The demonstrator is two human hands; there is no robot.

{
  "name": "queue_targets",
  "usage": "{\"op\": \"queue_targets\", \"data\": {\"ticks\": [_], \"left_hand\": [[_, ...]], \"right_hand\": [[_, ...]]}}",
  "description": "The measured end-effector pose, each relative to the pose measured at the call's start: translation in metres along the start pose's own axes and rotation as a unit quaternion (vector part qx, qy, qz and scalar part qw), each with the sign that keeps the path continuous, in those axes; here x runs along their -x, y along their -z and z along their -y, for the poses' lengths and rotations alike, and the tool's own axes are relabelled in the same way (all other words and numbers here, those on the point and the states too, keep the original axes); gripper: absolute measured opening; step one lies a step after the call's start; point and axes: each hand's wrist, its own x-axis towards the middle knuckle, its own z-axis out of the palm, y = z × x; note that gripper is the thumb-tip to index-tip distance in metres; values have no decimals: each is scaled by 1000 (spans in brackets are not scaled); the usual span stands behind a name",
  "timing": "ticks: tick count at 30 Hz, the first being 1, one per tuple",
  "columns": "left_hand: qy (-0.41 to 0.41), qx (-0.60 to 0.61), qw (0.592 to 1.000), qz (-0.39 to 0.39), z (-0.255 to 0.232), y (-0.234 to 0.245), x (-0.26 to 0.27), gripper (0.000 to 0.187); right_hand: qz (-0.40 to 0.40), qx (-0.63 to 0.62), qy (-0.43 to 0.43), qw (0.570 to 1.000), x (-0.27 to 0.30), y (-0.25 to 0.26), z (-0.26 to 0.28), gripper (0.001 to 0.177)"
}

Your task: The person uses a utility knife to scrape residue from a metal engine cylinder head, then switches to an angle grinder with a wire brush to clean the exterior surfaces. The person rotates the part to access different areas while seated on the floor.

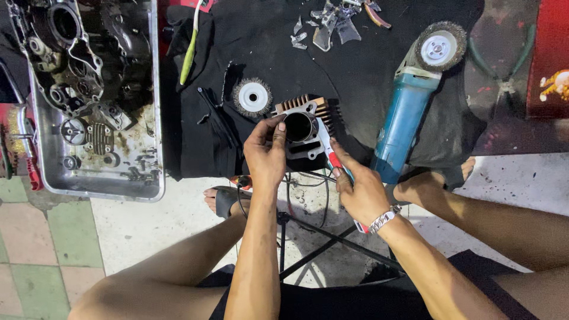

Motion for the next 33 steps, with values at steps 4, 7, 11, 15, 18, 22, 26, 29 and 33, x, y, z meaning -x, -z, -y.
{"op": "queue_targets", "data": {"ticks": [4,7,11,15,18,22,26,29,33], "left_hand": [[-3,-9,1000,-4,0,-1,0,16],[-13,0,1000,-5,3,-1,0,17],[-22,18,1000,5,7,1,-2,17],[-19,12,1000,10,7,2,0,18],[-10,17,1000,7,4,2,-1,18],[-16,7,1000,2,5,1,1,17],[-13,6,1000,-5,5,0,1,17],[-17,25,1000,-1,6,0,-1,16],[-21,12,1000,8,12,3,-4,16]], "right_hand": [[89,-80,-171,978,8,1,11,63],[110,-142,-202,963,15,3,18,63],[86,-197,-202,956,20,-3,19,62],[39,-188,-179,965,23,-14,19,62],[29,-194,-192,962,17,-20,19,63],[25,-184,-171,968,22,-36,22,63],[41,-300,-188,934,32,-51,24,66],[39,-349,-180,919,41,-61,20,67],[49,-424,-147,892,46,-75,11,71]]}}
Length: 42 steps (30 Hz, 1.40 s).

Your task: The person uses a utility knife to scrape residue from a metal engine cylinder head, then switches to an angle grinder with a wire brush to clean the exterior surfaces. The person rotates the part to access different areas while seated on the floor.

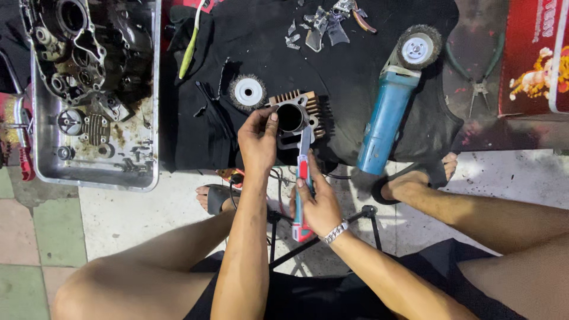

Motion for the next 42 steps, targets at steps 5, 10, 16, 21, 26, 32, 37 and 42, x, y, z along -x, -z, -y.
{"op": "queue_targets", "data": {"ticks": [5,10,16,21,26,32,37,42], "left_hand": [[-9,22,1000,9,9,4,-3,16],[0,53,998,33,15,7,-10,18],[10,11,1000,17,-3,9,-3,20],[-18,-89,996,-6,-26,17,31,24],[72,-5,987,141,-14,31,45,21],[114,-335,926,131,-37,40,47,31],[-39,-457,889,9,-62,35,55,33],[-181,-298,937,24,-58,6,34,59]], "right_hand": [[31,-178,8,983,0,-19,-1,74],[46,-348,-114,929,19,-4,30,69],[23,-26,-44,998,36,23,43,68],[43,104,-3,994,42,35,43,66],[117,91,-51,988,42,42,48,67],[67,184,-51,979,45,48,42,64],[-15,210,0,978,36,57,46,65],[-49,231,55,970,8,60,47,60]]}}
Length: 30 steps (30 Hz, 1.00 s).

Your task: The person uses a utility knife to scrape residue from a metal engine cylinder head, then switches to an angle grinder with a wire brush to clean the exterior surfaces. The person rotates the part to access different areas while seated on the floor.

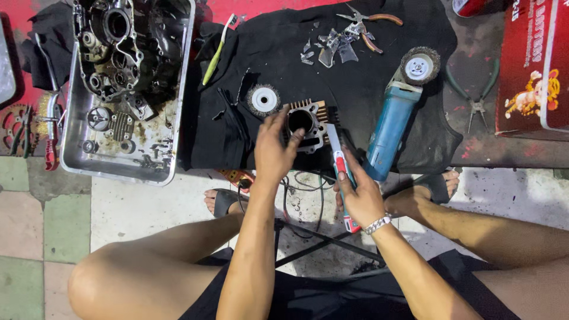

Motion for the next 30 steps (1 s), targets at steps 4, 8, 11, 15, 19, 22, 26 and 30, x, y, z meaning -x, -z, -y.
{"op": "queue_targets", "data": {"ticks": [4,8,11,15,19,22,26,30], "left_hand": [[3,2,1000,9,7,-8,-5,59],[18,20,1000,8,13,-9,-6,58],[28,32,999,12,14,-10,-5,57],[22,45,999,2,13,-11,-6,57],[22,44,999,-1,15,-11,-6,57],[32,50,998,5,13,-12,-6,57],[30,55,998,-2,13,-11,-6,57],[19,50,999,-7,14,-11,-6,57]], "right_hand": [[-6,7,-40,999,-6,-7,2,60],[-10,58,-39,998,-10,-16,7,59],[-3,56,-45,997,-11,-16,8,59],[-10,61,-43,997,-10,-18,12,61],[21,21,-58,998,-15,-21,16,62],[41,16,-59,997,-16,-21,17,62],[60,-101,-57,991,-9,-21,10,62],[-6,-56,-14,998,-3,-34,2,60]]}}
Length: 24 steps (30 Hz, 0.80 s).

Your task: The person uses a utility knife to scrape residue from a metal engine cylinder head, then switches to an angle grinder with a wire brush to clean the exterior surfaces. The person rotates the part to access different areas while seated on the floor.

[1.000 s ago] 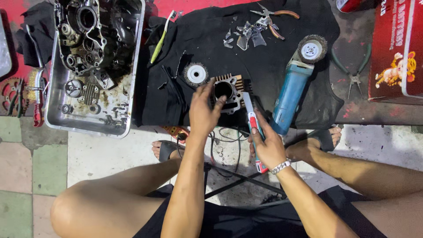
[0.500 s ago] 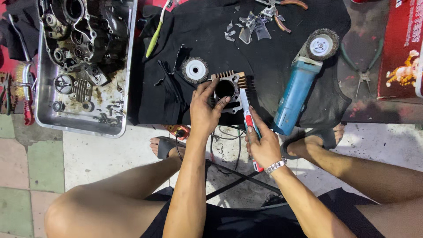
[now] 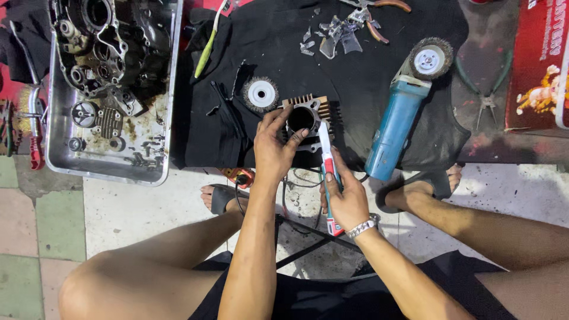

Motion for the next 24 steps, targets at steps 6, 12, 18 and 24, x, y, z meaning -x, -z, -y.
{"op": "queue_targets", "data": {"ticks": [6,12,18,24], "left_hand": [[32,18,999,8,0,0,1,57],[8,29,1000,5,2,0,-1,56],[-1,-6,1000,25,-5,8,-4,52],[42,-189,981,-13,-31,-14,0,71]], "right_hand": [[-29,-9,-53,998,0,-26,-2,64],[97,-391,-154,902,-2,-8,6,69],[-58,33,124,990,1,25,-2,65],[-131,259,115,950,-7,44,-17,58]]}}
